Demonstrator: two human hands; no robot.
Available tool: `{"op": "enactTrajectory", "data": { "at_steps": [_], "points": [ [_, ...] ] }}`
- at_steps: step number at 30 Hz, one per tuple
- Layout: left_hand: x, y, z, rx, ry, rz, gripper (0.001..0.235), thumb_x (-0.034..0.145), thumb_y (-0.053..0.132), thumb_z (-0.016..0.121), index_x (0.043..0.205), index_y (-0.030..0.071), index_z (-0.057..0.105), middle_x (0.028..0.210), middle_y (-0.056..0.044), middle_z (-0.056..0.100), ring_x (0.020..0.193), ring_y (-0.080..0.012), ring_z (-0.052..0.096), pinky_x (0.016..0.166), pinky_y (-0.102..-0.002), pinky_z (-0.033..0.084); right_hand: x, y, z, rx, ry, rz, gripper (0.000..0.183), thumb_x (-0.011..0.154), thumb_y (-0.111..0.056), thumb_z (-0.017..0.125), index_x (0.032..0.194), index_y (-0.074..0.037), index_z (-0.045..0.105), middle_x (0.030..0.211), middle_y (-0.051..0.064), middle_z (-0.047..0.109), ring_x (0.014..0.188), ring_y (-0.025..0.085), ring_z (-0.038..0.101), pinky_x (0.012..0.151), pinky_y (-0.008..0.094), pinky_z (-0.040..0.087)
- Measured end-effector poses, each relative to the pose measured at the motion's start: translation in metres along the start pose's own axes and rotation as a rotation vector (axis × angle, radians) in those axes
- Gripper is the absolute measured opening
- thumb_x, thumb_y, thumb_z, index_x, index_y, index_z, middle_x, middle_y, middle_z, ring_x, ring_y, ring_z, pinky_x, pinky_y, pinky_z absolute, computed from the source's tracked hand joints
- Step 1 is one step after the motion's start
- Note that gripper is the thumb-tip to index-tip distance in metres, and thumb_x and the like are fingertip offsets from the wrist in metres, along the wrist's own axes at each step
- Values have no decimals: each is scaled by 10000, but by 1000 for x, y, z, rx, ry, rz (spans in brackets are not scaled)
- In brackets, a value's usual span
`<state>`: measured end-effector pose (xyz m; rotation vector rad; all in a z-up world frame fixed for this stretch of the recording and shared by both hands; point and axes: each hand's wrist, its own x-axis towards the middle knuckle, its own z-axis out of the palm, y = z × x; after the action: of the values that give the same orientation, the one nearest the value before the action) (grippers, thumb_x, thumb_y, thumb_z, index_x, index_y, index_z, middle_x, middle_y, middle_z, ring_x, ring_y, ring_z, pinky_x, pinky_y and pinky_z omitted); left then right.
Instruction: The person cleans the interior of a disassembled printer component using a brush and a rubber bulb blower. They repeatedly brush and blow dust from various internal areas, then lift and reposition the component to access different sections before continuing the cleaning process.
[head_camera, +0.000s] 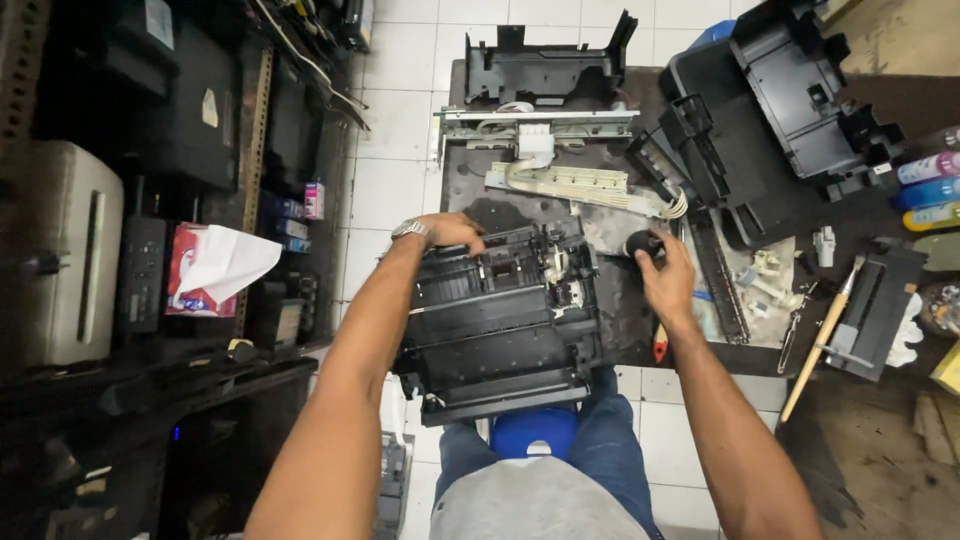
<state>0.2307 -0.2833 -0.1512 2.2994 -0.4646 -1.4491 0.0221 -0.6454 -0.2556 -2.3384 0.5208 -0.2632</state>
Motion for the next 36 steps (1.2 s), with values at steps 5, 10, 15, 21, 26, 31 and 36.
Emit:
{"op": "enactTrajectory", "data": {
  "at_steps": [5,10,15,21,26,31,36],
  "points": [
    [18,-3,17,48,16,-28,605,612,441,692,1116,120,782,1238,-126,732,1234,-327,641,1056,-448,501,-3,-21,-20,118,-73,131,707,846,-106,784,1474,5,479,1418,296,487,1305,487,503,1063,477,505],
    [76,-34,30,90,81,-27,661,642,626,686,1108,169,792,1233,-109,737,1258,-334,629,1078,-468,486,-40,-55,-65,175,0,201,720,911,-131,756,1490,101,397,1408,360,424,1315,531,467,1066,488,495],
    [34,-13,38,244,334,-9,600,816,540,619,1204,99,742,1217,-167,726,1200,-360,657,1013,-510,527,-100,-15,-74,-173,7,301,626,1230,-454,306,1139,39,681,1112,316,682,1155,473,623,1024,566,435],
    [-145,134,130,-624,617,841,251,834,165,658,1078,205,619,1051,-21,650,854,-178,611,758,-336,482,-149,-62,-96,-182,-356,530,302,1025,-348,535,1189,-130,667,1084,170,770,911,371,706,825,460,491],
    [-79,152,298,-118,597,1100,517,900,545,453,1321,267,568,1240,-4,664,1054,-205,647,963,-370,481,-192,-63,-115,-1471,-1411,582,538,869,-256,635,1373,-74,581,1425,144,589,1296,290,558,1150,435,368],
    [-43,174,297,-256,132,723,549,894,557,483,1332,254,617,1302,-53,735,1153,-294,716,953,-450,595,-184,-124,-187,-292,-780,411,450,901,-337,680,1321,-185,731,1348,51,749,1173,184,758,1063,299,502],
    [-71,231,291,-1635,-512,420,1040,925,849,353,1595,56,292,1499,-284,432,1264,-442,511,1043,-597,449,-207,-171,-234,-97,243,-49,424,1177,12,696,1585,100,619,1416,279,649,1193,364,623,987,401,473]
  ]
}}
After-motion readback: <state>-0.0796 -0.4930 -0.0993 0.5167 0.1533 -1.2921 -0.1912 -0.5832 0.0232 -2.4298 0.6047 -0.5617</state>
